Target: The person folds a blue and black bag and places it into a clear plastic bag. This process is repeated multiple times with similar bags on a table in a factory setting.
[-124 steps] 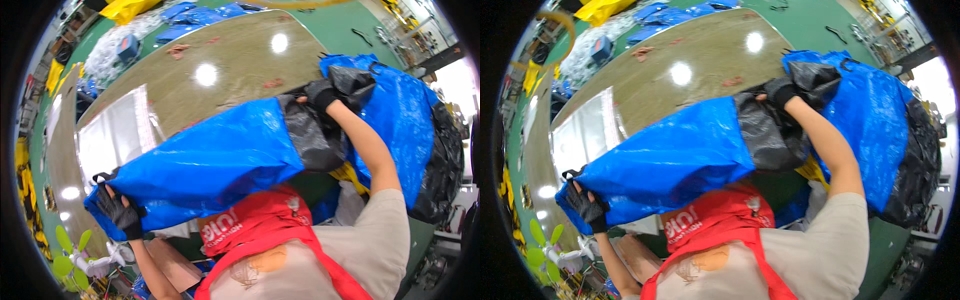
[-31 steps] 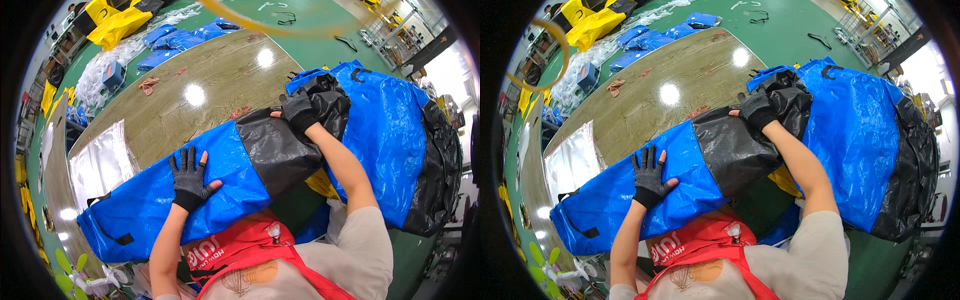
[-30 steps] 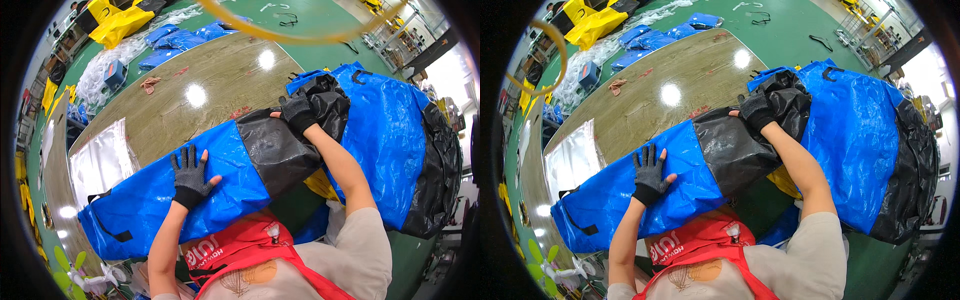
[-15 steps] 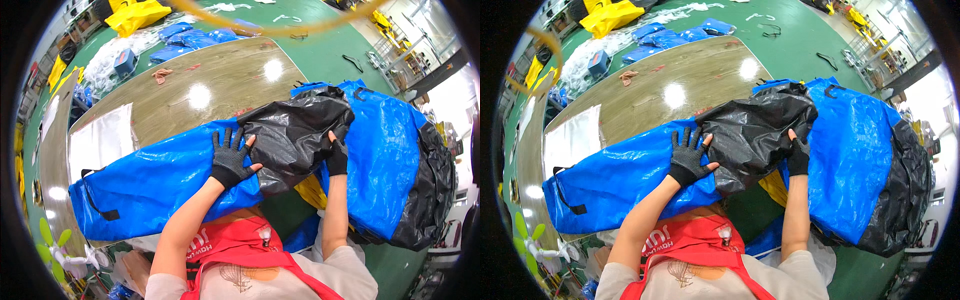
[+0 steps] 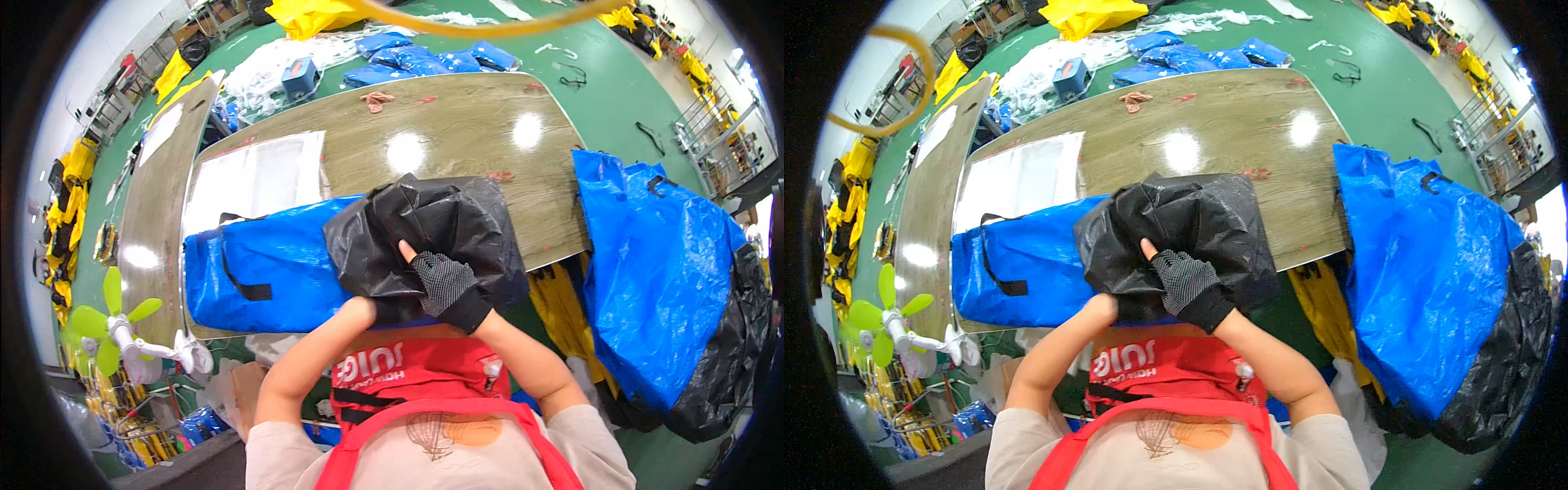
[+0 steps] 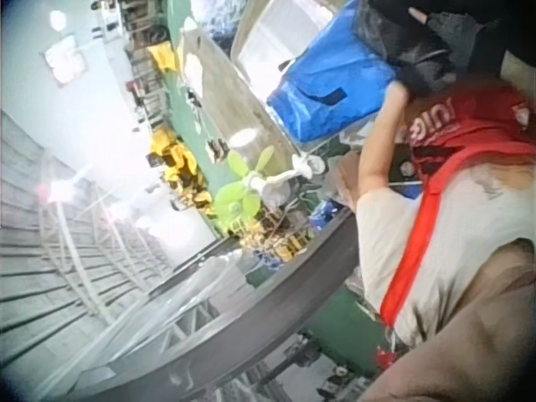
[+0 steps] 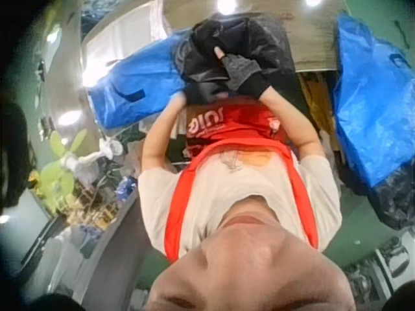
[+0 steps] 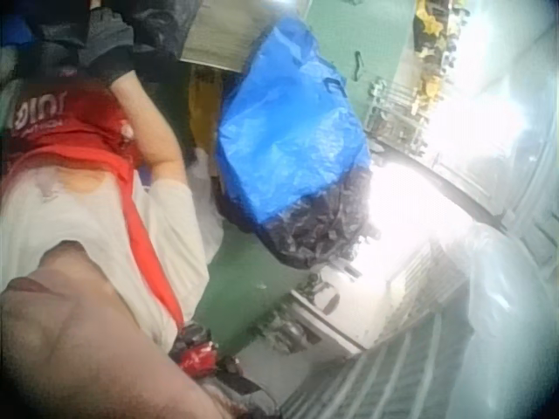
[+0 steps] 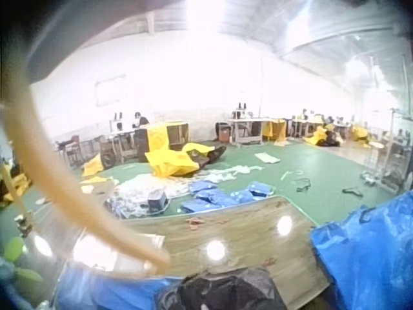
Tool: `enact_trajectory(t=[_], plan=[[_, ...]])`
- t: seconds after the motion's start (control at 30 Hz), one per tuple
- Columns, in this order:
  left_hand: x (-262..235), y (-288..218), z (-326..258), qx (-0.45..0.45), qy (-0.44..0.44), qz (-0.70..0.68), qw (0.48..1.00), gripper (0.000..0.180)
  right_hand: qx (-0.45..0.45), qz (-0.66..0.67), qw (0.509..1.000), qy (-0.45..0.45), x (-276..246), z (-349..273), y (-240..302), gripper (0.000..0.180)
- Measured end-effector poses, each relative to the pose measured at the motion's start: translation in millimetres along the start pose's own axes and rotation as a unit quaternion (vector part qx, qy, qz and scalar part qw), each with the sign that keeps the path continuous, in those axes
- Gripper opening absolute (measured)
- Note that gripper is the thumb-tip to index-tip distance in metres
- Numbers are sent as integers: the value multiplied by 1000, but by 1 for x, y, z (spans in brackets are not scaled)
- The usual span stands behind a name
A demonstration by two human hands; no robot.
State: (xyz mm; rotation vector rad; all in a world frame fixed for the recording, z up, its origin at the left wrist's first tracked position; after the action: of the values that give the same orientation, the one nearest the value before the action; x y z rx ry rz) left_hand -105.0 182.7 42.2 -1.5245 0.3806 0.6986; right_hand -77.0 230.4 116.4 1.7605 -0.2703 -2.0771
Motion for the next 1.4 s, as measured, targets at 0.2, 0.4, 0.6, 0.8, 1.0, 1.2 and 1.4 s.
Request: enact_trajectory(t=[0.2, 0.4, 0.6, 0.8, 1.0, 1.2, 1.4], plan=[[-216, 44, -277, -296, -498, 343, 739, 40, 6, -127, 984, 129, 18, 15, 23, 105], [-216, 185, -424, -500, -470, 52, 726, 59, -28, -63, 989, -134, 2, 58, 28, 82], [-194, 140, -441, -535, -337, -348, 692, 76, 19, -26, 995, -91, 46, 77, 48, 66], [-223, -3, -366, -366, -420, -435, 707, 71, -26, -38, 991, -126, 79, 71, 49, 54], [-162, -66, -42, -144, -315, -242, 906, 74, 101, -41, 980, -164, 130, 60, 35, 49], [-32, -19, 148, -103, -261, -62, 958, 78, 77, 73, 989, -105, 167, 5, 48, 50], [-2, -5, 146, -53, -141, -227, 962, 82, 88, 220, 971, -37, 143, -54, 29, 51]])
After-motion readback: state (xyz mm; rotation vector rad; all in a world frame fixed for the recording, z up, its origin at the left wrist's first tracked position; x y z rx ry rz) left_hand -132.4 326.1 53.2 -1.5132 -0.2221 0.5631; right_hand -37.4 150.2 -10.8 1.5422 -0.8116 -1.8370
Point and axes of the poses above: each hand's wrist, its own z-axis towards the middle knuckle, its own x-axis out of the palm, y = z × x, the point moved 7 cm from there along z, towards the middle knuckle, and after that the axes turned 4 degrees about -x, right-handed, at the moved point
